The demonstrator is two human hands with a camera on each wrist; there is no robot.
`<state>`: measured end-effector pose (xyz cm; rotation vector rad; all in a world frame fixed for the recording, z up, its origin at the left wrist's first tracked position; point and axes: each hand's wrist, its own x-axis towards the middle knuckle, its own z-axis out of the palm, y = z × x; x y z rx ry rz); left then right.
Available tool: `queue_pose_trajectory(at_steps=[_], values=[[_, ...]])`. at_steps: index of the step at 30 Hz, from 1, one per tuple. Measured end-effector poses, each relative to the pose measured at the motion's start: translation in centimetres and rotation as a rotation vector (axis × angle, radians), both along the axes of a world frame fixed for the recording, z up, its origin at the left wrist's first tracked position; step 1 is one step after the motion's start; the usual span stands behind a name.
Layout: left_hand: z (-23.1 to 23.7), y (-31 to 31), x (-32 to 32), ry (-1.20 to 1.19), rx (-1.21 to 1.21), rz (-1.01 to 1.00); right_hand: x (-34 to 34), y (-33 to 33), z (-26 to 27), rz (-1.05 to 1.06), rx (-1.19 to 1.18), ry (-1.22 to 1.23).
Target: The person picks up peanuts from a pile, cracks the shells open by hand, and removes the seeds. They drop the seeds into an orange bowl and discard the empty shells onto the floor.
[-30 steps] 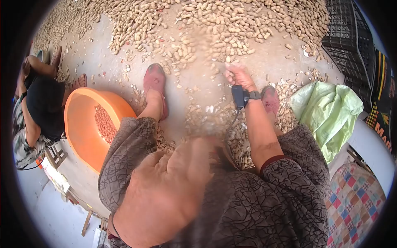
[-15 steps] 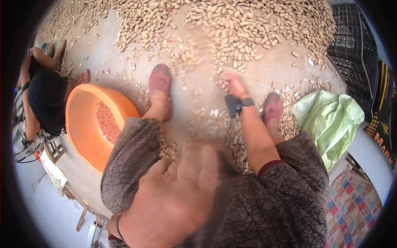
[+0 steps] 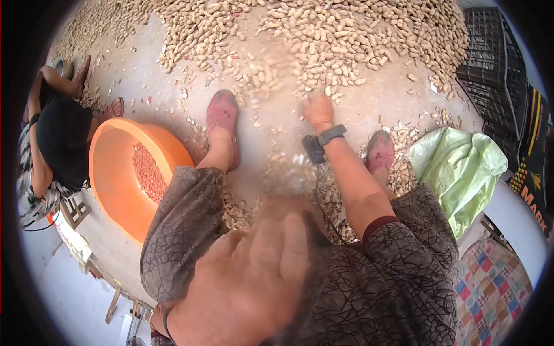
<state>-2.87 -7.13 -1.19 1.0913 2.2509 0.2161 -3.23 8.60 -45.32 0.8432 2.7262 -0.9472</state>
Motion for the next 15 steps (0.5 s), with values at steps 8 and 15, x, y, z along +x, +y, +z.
queue_pose_trajectory(at_steps=[8, 15], values=[[0.1, -0.2, 0.3, 0.019, -0.025, -0.051, 1.9, 2.9, 4.0, -0.274, -1.137, -0.008], [-0.1, 0.0, 0.6, 0.101, 0.015, -0.053, 3.7, 8.2, 4.5, -0.653, -1.35, 0.026]])
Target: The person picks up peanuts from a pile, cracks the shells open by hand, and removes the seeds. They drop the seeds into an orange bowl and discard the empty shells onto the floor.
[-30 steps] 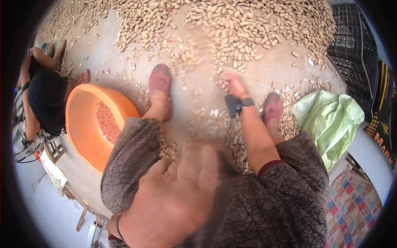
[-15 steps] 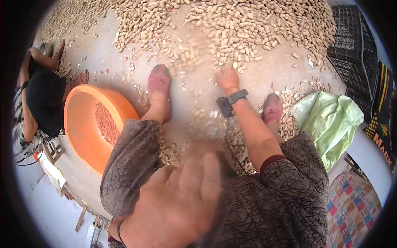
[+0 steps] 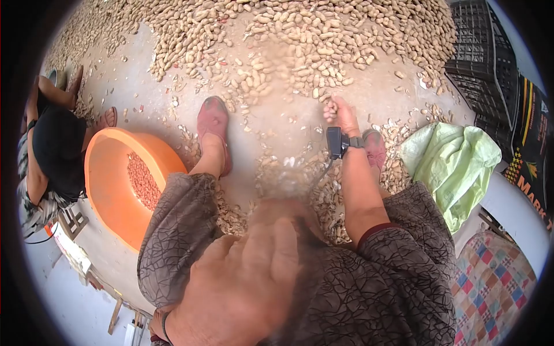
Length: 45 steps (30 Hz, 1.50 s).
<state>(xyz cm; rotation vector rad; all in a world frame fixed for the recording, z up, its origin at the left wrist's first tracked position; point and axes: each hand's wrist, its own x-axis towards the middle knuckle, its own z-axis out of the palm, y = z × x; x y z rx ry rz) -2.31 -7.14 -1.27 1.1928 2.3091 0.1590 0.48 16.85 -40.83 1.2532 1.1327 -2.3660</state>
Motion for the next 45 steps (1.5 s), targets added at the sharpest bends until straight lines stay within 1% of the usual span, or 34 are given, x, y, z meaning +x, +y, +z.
queue_pose_trajectory(at_steps=[1, 2, 4, 5, 7, 8, 10, 11, 13, 14, 16, 17, 19, 20, 22, 23, 25, 26, 28, 29, 30, 31, 32, 33, 35, 36, 38, 39, 41, 42, 44, 45], values=[[0.0, 0.2, -0.1, -0.015, 0.014, -0.014, 0.0, 0.0, -0.1, 0.045, 0.274, -0.103], [0.0, 0.4, -0.3, -0.03, 0.028, -0.028, -0.3, 0.0, -0.2, 0.045, 0.273, -0.103], [0.0, 0.4, -0.2, -0.043, 0.006, -0.016, -1.2, 0.3, -0.9, 0.266, 0.647, -0.262], [0.0, 0.4, -0.2, -0.057, -0.015, -0.004, -1.6, 0.4, -1.8, 0.265, 0.644, -0.263], [0.1, 0.4, 0.0, -0.084, -0.055, 0.019, -2.3, 0.2, -3.3, 0.497, 1.13, -0.295], [0.1, 0.4, 0.0, -0.097, -0.075, 0.031, -2.2, 0.4, -3.8, 0.496, 1.128, -0.296], [0.2, 0.6, 0.0, -0.089, -0.052, 0.031, -3.1, 0.1, -1.6, 0.63, 1.087, -0.255], [0.2, 0.8, 0.0, -0.08, -0.029, 0.033, -3.1, 0.0, -1.6, 0.628, 1.089, -0.256], [0.1, 0.8, -0.2, -0.076, -0.021, 0.035, -2.8, -0.3, -2.5, 0.654, 1.188, -0.117], [0.1, 0.8, -0.2, -0.072, -0.02, 0.034, -2.3, -0.1, -2.8, 0.653, 1.189, -0.113], [0.3, 0.7, -0.1, -0.073, -0.025, 0.035, -0.6, 0.4, -3.1, 0.085, 0.164, -0.016], [0.2, 0.7, -0.2, -0.081, -0.027, 0.036, 0.2, 0.3, -3.0, 0.086, 0.163, -0.019], [0.1, 0.8, -0.3, -0.09, -0.03, 0.039, 1.3, 0.2, -1.6, -0.373, -0.277, 0.177], [0.2, 0.9, -0.2, -0.097, -0.035, 0.04, 1.4, 0.6, -0.6, -0.375, -0.275, 0.176], [0.3, 0.9, -0.3, -0.105, -0.042, 0.047, 0.7, 1.5, 2.2, -0.069, -0.295, 0.211], [0.3, 0.8, -0.2, -0.108, -0.043, 0.052, 0.4, 1.5, 1.9, -0.069, -0.296, 0.214], [-0.1, 0.4, -0.1, -0.048, 0.003, 0.034, -0.6, 1.5, 0.6, -0.022, -0.013, 0.051], [-0.2, 0.2, -0.1, 0.009, 0.049, 0.015, -1.0, 1.4, -0.1, -0.022, -0.013, 0.052], [-0.1, 0.2, -0.2, 0.006, 0.036, 0.012, -2.4, 0.2, -0.2, 0.163, 0.462, -0.121], [-0.1, 0.2, -0.2, 0.0, 0.022, 0.011, -3.1, -0.1, -0.2, 0.237, 0.578, -0.207], [0.0, 0.3, -0.3, 0.002, 0.022, 0.011, -3.2, -0.2, -2.5, 0.237, 0.578, -0.205], [0.1, 0.3, -0.3, -0.005, -0.001, 0.003, -3.1, -0.3, -6.5, 0.359, 0.894, -0.157], [0.2, 0.4, -0.4, -0.01, -0.024, -0.005, -3.3, -0.4, -7.6, 0.421, 1.05, -0.122], [0.3, 0.6, -0.4, -0.004, -0.021, -0.005, -3.7, -0.7, -7.8, 0.475, 1.216, -0.098], [0.6, 1.0, -0.6, -0.124, -0.044, 0.054, -4.1, -1.2, -7.8, 0.482, 1.37, -0.109], [0.8, 0.9, -0.6, -0.115, -0.038, 0.054, -4.0, -1.6, -5.8, 0.476, 1.378, -0.102], [1.0, 0.6, -0.6, -0.125, 0.053, 0.104, -3.7, -1.8, -0.9, 0.279, 0.666, 0.009], [1.3, 0.4, -0.7, -0.109, 0.064, 0.107, -4.0, -2.0, 1.2, 0.277, 0.678, 0.025], [1.9, 0.1, -1.2, -0.078, -0.001, 0.083, -4.3, -2.1, 5.5, 0.087, 0.195, -0.036], [2.1, -0.1, -1.3, -0.06, 0.012, 0.084, -4.5, -1.9, 7.5, 0.087, 0.208, -0.018], [2.2, -0.7, -1.5, 0.011, 0.266, 0.207, -5.2, -1.6, 11.7, 0.132, -0.048, 0.221], [2.1, -0.6, -1.7, 0.073, 0.441, 0.235, -5.6, -1.9, 14.8, 0.138, -0.034, 0.244]])
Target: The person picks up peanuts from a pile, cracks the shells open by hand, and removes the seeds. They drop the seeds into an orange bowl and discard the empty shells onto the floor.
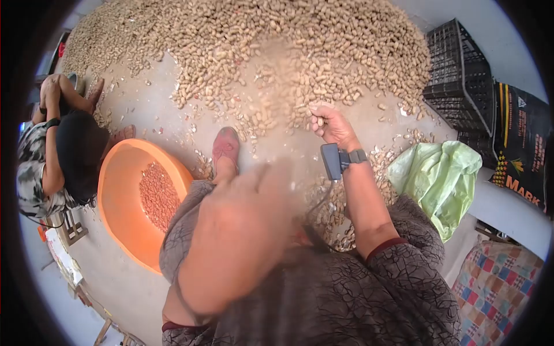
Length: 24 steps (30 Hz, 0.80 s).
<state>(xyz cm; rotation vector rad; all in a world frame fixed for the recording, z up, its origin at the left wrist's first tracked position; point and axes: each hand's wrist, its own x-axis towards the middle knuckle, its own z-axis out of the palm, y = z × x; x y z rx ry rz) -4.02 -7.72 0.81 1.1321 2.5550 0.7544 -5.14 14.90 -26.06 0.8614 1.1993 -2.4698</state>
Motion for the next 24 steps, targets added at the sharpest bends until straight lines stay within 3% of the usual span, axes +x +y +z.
queue_pose_trajectory(at_steps=[2, 6, 10, 13, 15, 16, 18, 24], values=[[0.2, -0.3, -0.3, 0.005, 0.076, 0.075, -0.5, -1.3, 7.2, 0.029, -0.034, 0.236], [-0.4, -0.4, -0.5, -0.018, 0.338, 0.246, -0.1, -3.4, 17.0, 0.229, 0.121, 0.402], [0.2, -0.4, -0.7, -0.135, 0.467, 0.164, 2.0, -5.4, 24.3, 0.321, 0.348, 0.401], [0.3, -0.7, -0.7, -0.164, 0.539, 0.123, 3.4, -5.8, 26.3, 0.315, 0.372, 0.405], [0.2, -0.6, -0.7, -0.498, 0.713, 0.161, 4.5, -6.1, 27.5, 0.293, 0.358, 0.418], [0.5, -0.5, -0.5, -0.487, 0.717, 0.152, 4.9, -6.1, 28.0, 0.277, 0.333, 0.413], [1.4, -0.2, 0.0, -0.75, 0.809, 0.108, 5.9, -6.0, 28.8, 0.24, 0.367, 0.418], [1.3, 0.7, 0.5, -0.879, 0.824, 0.088, 7.8, -5.2, 29.0, 0.187, 0.496, 0.439]])
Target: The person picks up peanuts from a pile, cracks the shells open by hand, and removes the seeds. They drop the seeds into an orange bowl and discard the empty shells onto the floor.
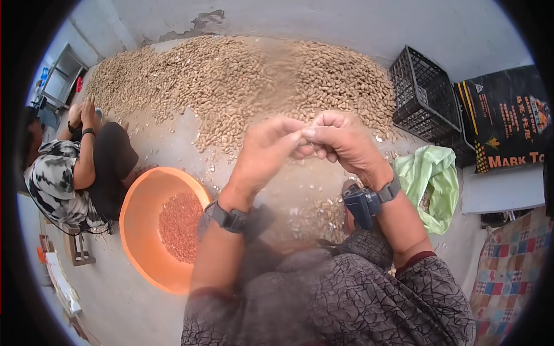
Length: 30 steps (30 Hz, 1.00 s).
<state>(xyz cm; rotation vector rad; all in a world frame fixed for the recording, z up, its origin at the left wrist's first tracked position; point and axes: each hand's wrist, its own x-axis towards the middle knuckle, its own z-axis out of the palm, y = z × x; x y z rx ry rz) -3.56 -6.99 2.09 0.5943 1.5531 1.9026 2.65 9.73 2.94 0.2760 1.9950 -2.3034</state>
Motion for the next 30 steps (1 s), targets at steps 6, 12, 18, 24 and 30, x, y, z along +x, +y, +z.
queue_pose_trajectory(at_steps=[6, 12, 18, 24, 30], values=[[-0.7, 1.5, 0.2, 0.001, 0.068, -0.007, 1.1, 0.8, -0.4, -0.052, 0.003, 0.065], [1.7, 3.3, 1.8, -0.107, 0.165, -0.145, 2.2, 1.9, 1.1, -0.072, -0.088, 0.08], [2.0, 4.1, 1.9, -0.047, 0.137, -0.218, 3.0, 2.3, 2.0, -0.019, -0.116, 0.106], [1.6, 4.4, 2.4, 0.195, 0.063, -0.137, 2.7, 3.1, 0.6, 0.077, -0.015, 0.119], [1.7, 3.6, 1.8, 0.316, -0.014, -0.139, 1.9, 2.3, 0.3, 0.089, -0.074, 0.106]])
